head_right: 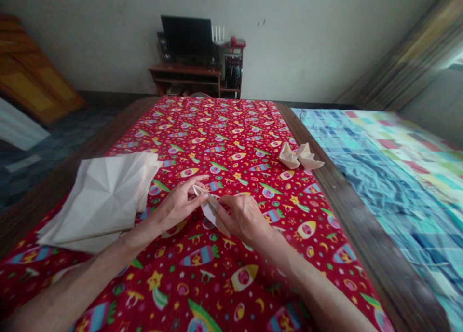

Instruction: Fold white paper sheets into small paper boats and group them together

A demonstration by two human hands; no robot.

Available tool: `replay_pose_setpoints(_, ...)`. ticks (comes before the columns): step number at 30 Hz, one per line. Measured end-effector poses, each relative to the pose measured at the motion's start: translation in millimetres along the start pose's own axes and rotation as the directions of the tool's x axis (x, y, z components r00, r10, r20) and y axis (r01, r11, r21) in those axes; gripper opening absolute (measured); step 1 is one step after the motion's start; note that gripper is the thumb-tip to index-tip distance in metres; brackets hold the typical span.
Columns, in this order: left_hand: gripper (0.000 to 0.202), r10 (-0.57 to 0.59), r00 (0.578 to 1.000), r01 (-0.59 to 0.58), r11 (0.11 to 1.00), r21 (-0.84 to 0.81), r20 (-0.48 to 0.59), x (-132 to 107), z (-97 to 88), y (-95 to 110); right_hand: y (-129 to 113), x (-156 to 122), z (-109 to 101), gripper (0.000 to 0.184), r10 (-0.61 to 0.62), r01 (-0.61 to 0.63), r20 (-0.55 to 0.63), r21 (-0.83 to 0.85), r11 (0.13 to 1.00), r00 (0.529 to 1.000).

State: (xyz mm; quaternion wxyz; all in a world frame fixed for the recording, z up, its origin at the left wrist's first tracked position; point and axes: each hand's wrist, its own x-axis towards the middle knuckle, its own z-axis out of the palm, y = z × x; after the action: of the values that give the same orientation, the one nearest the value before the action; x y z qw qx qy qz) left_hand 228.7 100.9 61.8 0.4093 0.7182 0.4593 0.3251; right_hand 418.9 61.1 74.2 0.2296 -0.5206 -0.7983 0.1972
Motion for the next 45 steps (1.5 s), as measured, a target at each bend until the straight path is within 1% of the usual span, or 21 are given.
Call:
replay_pose_setpoints(2,0.051,0.022,0.997,-0.024,0.999,-0.023,-0.07,-1.9,10.0,-0.3,-2.2,1.0,4.5,0.025,0.013,-0.016,-0.053,-0.053,0.998,0.999)
replay_pose_setpoints(4,0.058,0.029,0.988,-0.039,0.997,-0.063,-0.151,-4.7,21.7,-3.3,-3.3,2.7,8.0,0.03,0.052,-0.057,-0.096,-0.046,0.997,0.994)
replay_pose_setpoints(6,0.06,0.027,0.983,-0.045,0.994,-0.098,-0.181,-8.1,31.8,-6.9,-3.1,4.0,10.6,0.03,0.1,-0.102,-0.131,-0.005,0.995,0.986)
replay_pose_setpoints(8,0.051,0.04,0.982,-0.05,0.997,-0.051,-0.182,-11.4,37.7,-8.6,-1.5,4.2,13.1,0.027,0.12,-0.116,-0.149,0.04,0.992,0.981)
replay_pose_setpoints(11,0.04,0.041,0.988,-0.034,0.998,0.044,-0.148,-13.7,36.6,-5.2,2.6,3.3,17.0,0.02,0.095,-0.083,-0.166,0.079,0.993,0.981)
replay_pose_setpoints(15,0.047,-0.03,0.998,0.031,0.999,0.016,-0.047,-11.0,26.1,0.8,9.1,3.2,19.2,0.017,0.093,-0.078,-0.187,0.087,0.993,0.978)
replay_pose_setpoints(18,0.055,-0.077,0.997,0.078,0.994,-0.075,0.021,-7.7,20.8,-1.9,11.5,3.7,17.3,0.015,0.114,-0.097,-0.186,0.1,0.99,0.976)
replay_pose_setpoints(20,0.058,-0.083,0.994,0.092,0.984,-0.149,0.064,-6.2,19.6,-6.1,11.8,3.8,16.0,0.015,0.122,-0.103,-0.174,0.112,0.988,0.977)
replay_pose_setpoints(23,0.058,-0.076,0.994,0.091,0.972,-0.217,0.076,-5.6,19.1,-9.6,11.5,3.9,15.4,0.018,0.131,-0.111,-0.167,0.123,0.986,0.977)
replay_pose_setpoints(26,0.059,-0.108,0.989,0.136,0.938,-0.32,0.104,-7.0,17.8,-4.7,10.7,4.9,15.5,0.018,0.161,-0.139,-0.154,0.143,0.98,0.975)
replay_pose_setpoints(28,0.054,-0.131,0.983,0.173,0.899,-0.402,0.129,-8.2,16.6,1.9,9.4,5.8,14.9,0.018,0.175,-0.152,-0.14,0.158,0.976,0.975)
replay_pose_setpoints(32,0.034,-0.194,0.969,0.246,0.837,-0.489,0.155,-9.6,16.1,11.0,6.8,7.1,13.7,0.021,0.172,-0.148,-0.123,0.178,0.973,0.977)
replay_pose_setpoints(33,0.032,-0.208,0.965,0.262,0.823,-0.504,0.162,-9.8,16.7,11.3,6.7,7.2,13.8,0.021,0.169,-0.145,-0.124,0.181,0.973,0.978)
replay_pose_setpoints(35,0.035,-0.224,0.961,0.277,0.802,-0.528,0.164,-10.0,18.0,10.1,7.5,7.1,14.8,0.022,0.163,-0.138,-0.127,0.187,0.973,0.979)
replay_pose_setpoints(37,0.038,-0.22,0.96,0.278,0.798,-0.534,0.172,-10.2,19.2,7.9,8.4,6.4,16.1,0.022,0.16,-0.134,-0.128,0.193,0.972,0.979)
replay_pose_setpoints(42,0.039,-0.185,0.966,0.252,0.837,-0.485,0.183,-9.2,21.3,3.1,6.3,4.3,13.4,0.016,0.19,-0.155,-0.14,0.229,0.961,0.972)
replay_pose_setpoints(45,0.043,-0.095,0.976,0.18,0.862,-0.473,0.198,-9.4,22.2,-1.3,10.8,2.3,4.2,0.015,0.217,-0.182,-0.135,0.231,0.956,0.967)
